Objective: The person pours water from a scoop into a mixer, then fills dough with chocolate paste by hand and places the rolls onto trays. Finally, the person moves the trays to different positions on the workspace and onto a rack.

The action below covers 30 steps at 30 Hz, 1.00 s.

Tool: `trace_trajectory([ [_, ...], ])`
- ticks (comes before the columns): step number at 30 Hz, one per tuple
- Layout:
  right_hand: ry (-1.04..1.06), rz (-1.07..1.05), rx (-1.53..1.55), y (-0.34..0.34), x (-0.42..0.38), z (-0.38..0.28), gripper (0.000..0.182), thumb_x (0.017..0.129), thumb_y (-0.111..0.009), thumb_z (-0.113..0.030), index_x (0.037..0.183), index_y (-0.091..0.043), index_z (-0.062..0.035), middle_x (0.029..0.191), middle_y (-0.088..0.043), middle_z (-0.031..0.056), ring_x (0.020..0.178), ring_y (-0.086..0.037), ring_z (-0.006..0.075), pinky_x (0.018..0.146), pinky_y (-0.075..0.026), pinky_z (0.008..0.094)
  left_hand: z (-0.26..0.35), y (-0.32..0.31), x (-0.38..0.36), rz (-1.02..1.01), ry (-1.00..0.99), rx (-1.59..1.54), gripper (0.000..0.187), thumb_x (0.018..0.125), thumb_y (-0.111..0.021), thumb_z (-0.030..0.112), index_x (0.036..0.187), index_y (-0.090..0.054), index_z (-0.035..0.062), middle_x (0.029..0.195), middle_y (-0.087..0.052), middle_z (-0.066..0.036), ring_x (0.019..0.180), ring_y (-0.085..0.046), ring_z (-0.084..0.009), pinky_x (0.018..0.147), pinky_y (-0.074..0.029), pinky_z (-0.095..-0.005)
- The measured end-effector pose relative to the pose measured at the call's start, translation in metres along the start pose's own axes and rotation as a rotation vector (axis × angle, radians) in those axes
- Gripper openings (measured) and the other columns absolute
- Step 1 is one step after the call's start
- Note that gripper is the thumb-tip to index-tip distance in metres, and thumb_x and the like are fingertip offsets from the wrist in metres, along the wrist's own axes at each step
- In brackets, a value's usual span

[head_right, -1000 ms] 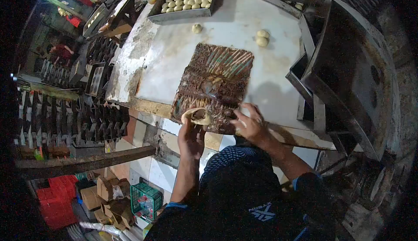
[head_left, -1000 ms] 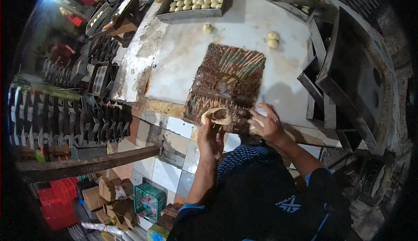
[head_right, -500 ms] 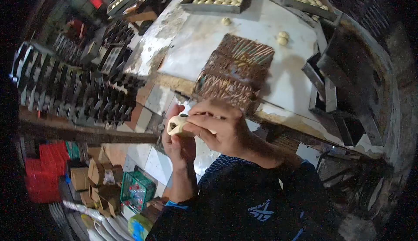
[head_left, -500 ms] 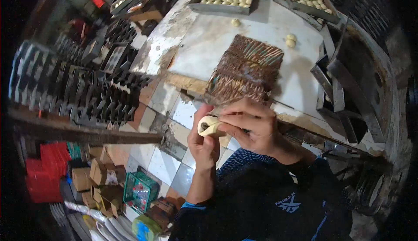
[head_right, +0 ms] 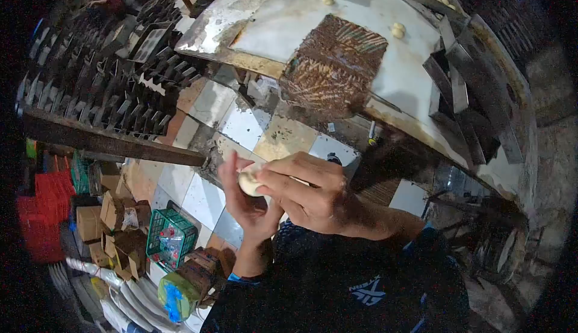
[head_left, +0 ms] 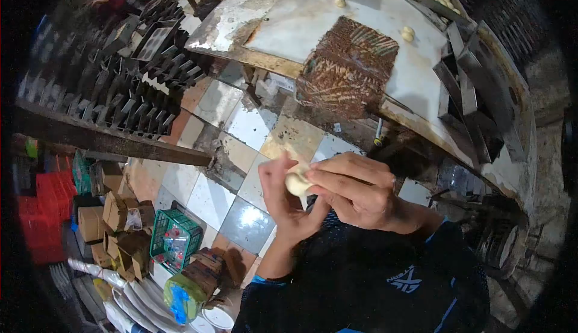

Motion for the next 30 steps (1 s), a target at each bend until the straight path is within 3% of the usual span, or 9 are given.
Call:
trace_trajectory([
  [3,-0.172,0.013,0.168,0.014,0.009,-0.006,0.024,0.07,-0.079,-0.008,0.09,-0.069,-0.0001,0.09,-0.063,0.0115,0.081,-0.065,0.0221,0.067,-0.054,0.0315,-0.006,-0.004,-0.004,-0.148,0.227,-0.772,0.045,0.084,-0.063,0.036,0.113,-0.057,0.0026,0.108,-0.041,-0.012,0.099,-0.044,-0.0242,0.088,-0.038,-0.037],
  [7,-0.625,-0.095,0.525,0.021,-0.01,0.008,0.02,0.07,-0.08,-0.005,0.086,-0.069,-0.0014,0.093,-0.065,0.0124,0.085,-0.066,0.0212,0.07,-0.054,0.0309,-0.012,-0.016,-0.008,-0.234,-0.029,-0.61,0.048,0.093,-0.046,0.053,0.096,-0.06,0.0068,0.106,-0.04,-0.013,0.096,-0.045,-0.0244,0.089,-0.039,-0.0385],
  [11,-0.178,0.087,0.226,0.047,-0.028,0.002,0.031,0.071,-0.076,-0.002,0.1,-0.066,0.0027,0.101,-0.065,0.0166,0.085,-0.067,0.0227,0.074,-0.055,0.0296,0.009,-0.051,0.004,-0.1,-0.078,-0.453,0.037,0.088,-0.064,0.04,0.106,-0.054,0.0093,0.103,-0.039,-0.013,0.091,-0.045,-0.0228,0.077,-0.044,-0.0362],
  [16,-0.058,0.298,0.005,0.103,-0.065,0.02,0.035,0.068,-0.073,0.003,0.102,-0.066,0.0004,0.108,-0.063,0.0144,0.101,-0.064,0.0268,0.085,-0.054,0.0361,0.018,-0.138,0.004,-0.228,0.069,-0.586,0.105,0.062,-0.086,0.048,0.134,-0.026,0.0018,0.109,-0.037,-0.011,0.09,-0.044,-0.0175,0.075,-0.052,-0.0336],
  [19,-0.142,0.32,0.224,0.157,-0.084,0.039,0.022,0.071,-0.07,0.003,0.092,-0.067,0.0004,0.101,-0.064,0.0131,0.097,-0.064,0.0261,0.082,-0.054,0.0373,0.03,-0.21,0.018,-0.613,-0.136,-0.681,0.068,0.062,-0.088,0.041,0.105,-0.057,-0.0009,0.096,-0.052,-0.011,0.085,-0.051,-0.0219,0.074,-0.051,-0.0375],
  [20,-0.273,0.197,0.194,0.171,-0.087,0.05,0.016,0.073,-0.068,0.003,0.089,-0.066,0.0006,0.099,-0.064,0.0144,0.095,-0.064,0.0277,0.08,-0.053,0.0378,0.041,-0.234,0.024,-0.525,-0.253,-0.771,0.042,0.071,-0.083,0.034,0.075,-0.06,0.0002,0.077,-0.057,-0.01,0.075,-0.056,-0.0241,0.072,-0.049,-0.0378],
  [22,-0.452,-0.064,0.003,0.208,-0.097,0.066,0.004,0.077,-0.064,0.001,0.081,-0.063,0.0018,0.099,-0.062,0.0189,0.092,-0.063,0.0331,0.078,-0.051,0.0394,0.036,-0.266,0.022,-0.492,-0.196,-0.684,0.036,0.076,-0.079,0.029,0.071,-0.057,0.0009,0.072,-0.056,-0.009,0.07,-0.056,-0.0243,0.068,-0.048,-0.037],
  [25,-0.444,0.277,-0.348,0.275,-0.116,0.068,0.023,0.081,-0.062,-0.002,0.103,-0.063,0.0031,0.107,-0.06,0.0202,0.097,-0.061,0.0346,0.085,-0.049,0.0421,0.042,-0.326,0.026,-0.681,-0.128,0.106,0.016,0.083,-0.062,0.008,0.07,-0.054,0.0032,0.061,-0.054,-0.008,0.055,-0.056,-0.0238,0.052,-0.043,-0.0352],
  [30,-0.113,-0.078,-0.541,0.314,-0.117,0.09,0.043,0.074,-0.064,0.001,0.116,-0.056,0.0067,0.115,-0.055,0.0214,0.106,-0.058,0.0339,0.087,-0.051,0.0431,0.022,-0.416,-0.024,-0.87,0.02,-0.298,0.004,0.082,-0.062,0.005,0.082,-0.058,0.0037,0.07,-0.057,-0.003,0.062,-0.057,-0.0173,0.056,-0.044,-0.0294],
])
Point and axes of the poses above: each hand's wrist, its own x-axis towards the middle knuckle, its own y-axis out of the back of the hand, z = x × y, the point moved 5 cm from there along x, towards the middle knuckle
